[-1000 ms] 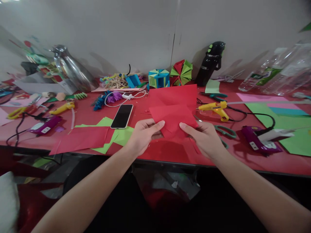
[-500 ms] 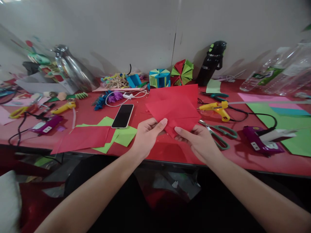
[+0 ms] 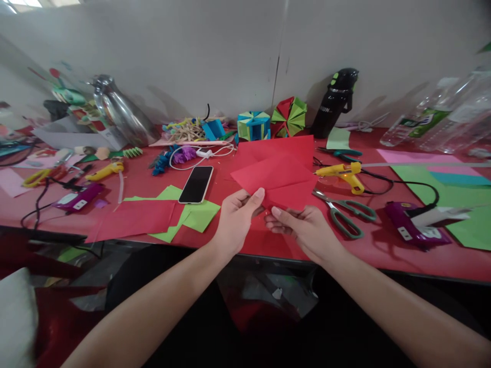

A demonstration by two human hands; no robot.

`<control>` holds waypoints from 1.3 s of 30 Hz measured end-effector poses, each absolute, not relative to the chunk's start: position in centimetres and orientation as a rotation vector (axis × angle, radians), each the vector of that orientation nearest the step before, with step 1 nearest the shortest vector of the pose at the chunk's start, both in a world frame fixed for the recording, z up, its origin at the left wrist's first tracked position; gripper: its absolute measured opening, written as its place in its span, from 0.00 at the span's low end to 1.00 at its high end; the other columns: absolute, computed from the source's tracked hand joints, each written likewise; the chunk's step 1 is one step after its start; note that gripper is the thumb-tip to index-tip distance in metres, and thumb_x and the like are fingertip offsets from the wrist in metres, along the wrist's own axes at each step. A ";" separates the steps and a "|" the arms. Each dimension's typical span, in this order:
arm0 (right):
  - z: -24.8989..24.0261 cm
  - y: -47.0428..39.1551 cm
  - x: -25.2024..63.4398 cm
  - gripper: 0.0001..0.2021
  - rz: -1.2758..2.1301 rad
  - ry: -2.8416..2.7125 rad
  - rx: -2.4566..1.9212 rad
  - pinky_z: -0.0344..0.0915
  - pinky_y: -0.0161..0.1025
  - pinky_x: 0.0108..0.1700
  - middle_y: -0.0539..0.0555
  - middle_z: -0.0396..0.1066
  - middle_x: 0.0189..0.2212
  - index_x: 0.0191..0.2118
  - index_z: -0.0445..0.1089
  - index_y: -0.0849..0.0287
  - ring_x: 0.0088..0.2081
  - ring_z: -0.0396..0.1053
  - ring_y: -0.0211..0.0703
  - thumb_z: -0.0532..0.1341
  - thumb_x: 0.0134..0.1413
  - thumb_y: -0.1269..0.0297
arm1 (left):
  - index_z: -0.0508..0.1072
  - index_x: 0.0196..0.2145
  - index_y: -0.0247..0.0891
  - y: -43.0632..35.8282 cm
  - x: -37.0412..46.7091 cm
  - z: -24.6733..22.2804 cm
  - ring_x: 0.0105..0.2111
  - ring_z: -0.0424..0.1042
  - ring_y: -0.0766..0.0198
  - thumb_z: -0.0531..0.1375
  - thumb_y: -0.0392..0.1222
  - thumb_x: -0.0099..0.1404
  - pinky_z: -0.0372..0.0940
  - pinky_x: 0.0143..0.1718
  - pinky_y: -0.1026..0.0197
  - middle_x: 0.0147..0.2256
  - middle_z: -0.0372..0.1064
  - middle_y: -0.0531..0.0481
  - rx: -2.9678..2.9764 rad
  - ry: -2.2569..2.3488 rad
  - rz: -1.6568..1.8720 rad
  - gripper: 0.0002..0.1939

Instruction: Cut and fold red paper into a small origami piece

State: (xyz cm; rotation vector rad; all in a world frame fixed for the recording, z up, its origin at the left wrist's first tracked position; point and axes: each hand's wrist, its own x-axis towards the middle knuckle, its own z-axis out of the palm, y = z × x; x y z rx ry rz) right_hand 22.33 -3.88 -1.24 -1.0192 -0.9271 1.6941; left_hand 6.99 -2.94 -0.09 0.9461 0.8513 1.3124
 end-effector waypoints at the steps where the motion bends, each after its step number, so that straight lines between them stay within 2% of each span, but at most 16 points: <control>1: -1.2 -3.8 22.3 0.12 1.704 -0.915 -1.011 0.75 0.41 0.41 0.57 0.81 0.30 0.31 0.81 0.60 0.31 0.78 0.42 0.74 0.44 0.57 | 0.78 0.38 0.36 -2.9 7.0 0.0 0.35 0.75 0.63 0.64 0.48 0.64 0.70 0.43 0.58 0.37 0.77 0.47 0.937 0.840 1.309 0.12; 6: -1.4 -3.9 22.2 0.12 1.748 -0.917 -0.893 0.76 0.44 0.44 0.57 0.81 0.31 0.32 0.81 0.60 0.33 0.79 0.45 0.72 0.47 0.55 | 0.78 0.42 0.35 -2.6 6.6 0.0 0.37 0.76 0.61 0.65 0.49 0.63 0.71 0.44 0.57 0.38 0.78 0.45 0.965 0.869 1.323 0.15; 9: -1.5 -4.0 22.2 0.14 1.675 -0.956 -0.880 0.76 0.45 0.46 0.58 0.81 0.35 0.37 0.81 0.60 0.38 0.79 0.48 0.72 0.48 0.55 | 0.79 0.43 0.35 -2.5 6.4 -0.2 0.36 0.76 0.61 0.65 0.50 0.62 0.71 0.44 0.56 0.37 0.78 0.45 1.009 0.892 1.320 0.17; 12: -1.6 -3.8 22.2 0.16 1.596 -0.986 -0.973 0.76 0.44 0.43 0.58 0.81 0.36 0.41 0.80 0.60 0.37 0.80 0.48 0.72 0.48 0.55 | 0.79 0.42 0.35 -2.5 6.4 -0.3 0.37 0.76 0.61 0.67 0.50 0.61 0.70 0.46 0.55 0.37 0.78 0.45 1.031 0.887 1.308 0.17; 16: -1.6 -3.7 21.9 0.15 1.548 -0.948 -1.006 0.75 0.37 0.35 0.57 0.80 0.28 0.35 0.79 0.62 0.28 0.78 0.42 0.74 0.44 0.55 | 0.80 0.38 0.34 -2.4 6.2 -0.3 0.38 0.76 0.60 0.69 0.51 0.58 0.70 0.46 0.56 0.36 0.79 0.45 0.997 0.897 1.319 0.18; 19: -1.4 -3.8 21.5 0.16 1.564 -0.931 -0.993 0.74 0.35 0.32 0.57 0.80 0.26 0.33 0.79 0.63 0.25 0.77 0.40 0.74 0.43 0.55 | 0.81 0.37 0.33 -2.3 5.9 -0.3 0.37 0.77 0.59 0.69 0.52 0.57 0.70 0.46 0.55 0.35 0.79 0.44 0.981 0.864 1.325 0.18; 23: -1.1 -4.2 21.4 0.17 1.630 -0.951 -0.965 0.75 0.38 0.36 0.57 0.80 0.27 0.33 0.79 0.63 0.28 0.78 0.43 0.74 0.42 0.54 | 0.81 0.38 0.32 -2.4 5.2 -0.5 0.35 0.77 0.58 0.71 0.53 0.54 0.71 0.43 0.55 0.34 0.79 0.43 0.974 0.904 1.349 0.21; 28: -1.6 -5.1 22.0 0.18 1.635 -0.982 -0.928 0.76 0.43 0.43 0.57 0.80 0.36 0.36 0.79 0.62 0.35 0.78 0.45 0.76 0.37 0.58 | 0.81 0.39 0.33 -3.2 4.7 -1.3 0.34 0.78 0.58 0.70 0.53 0.55 0.72 0.42 0.55 0.33 0.79 0.44 1.051 0.945 1.372 0.21; 33: -2.6 -5.2 21.6 0.16 1.504 -0.942 -0.945 0.76 0.39 0.37 0.52 0.78 0.28 0.32 0.78 0.61 0.27 0.74 0.38 0.76 0.38 0.57 | 0.81 0.40 0.33 -4.1 5.1 -1.7 0.33 0.78 0.58 0.69 0.51 0.57 0.73 0.43 0.55 0.33 0.79 0.44 1.082 0.925 1.367 0.19; 36: -3.1 -5.1 21.1 0.17 1.460 -0.959 -0.961 0.76 0.41 0.36 0.51 0.77 0.26 0.32 0.78 0.61 0.25 0.73 0.40 0.76 0.37 0.56 | 0.80 0.43 0.33 -4.2 5.0 -1.8 0.35 0.78 0.58 0.68 0.50 0.59 0.73 0.44 0.54 0.35 0.80 0.44 1.076 0.904 1.390 0.19; 39: -3.3 -5.1 21.0 0.17 1.461 -1.000 -0.976 0.76 0.46 0.38 0.53 0.78 0.27 0.33 0.78 0.60 0.27 0.75 0.44 0.74 0.40 0.54 | 0.80 0.41 0.33 -3.9 4.8 -2.0 0.36 0.78 0.57 0.69 0.50 0.58 0.73 0.43 0.56 0.36 0.80 0.43 1.086 0.940 1.371 0.19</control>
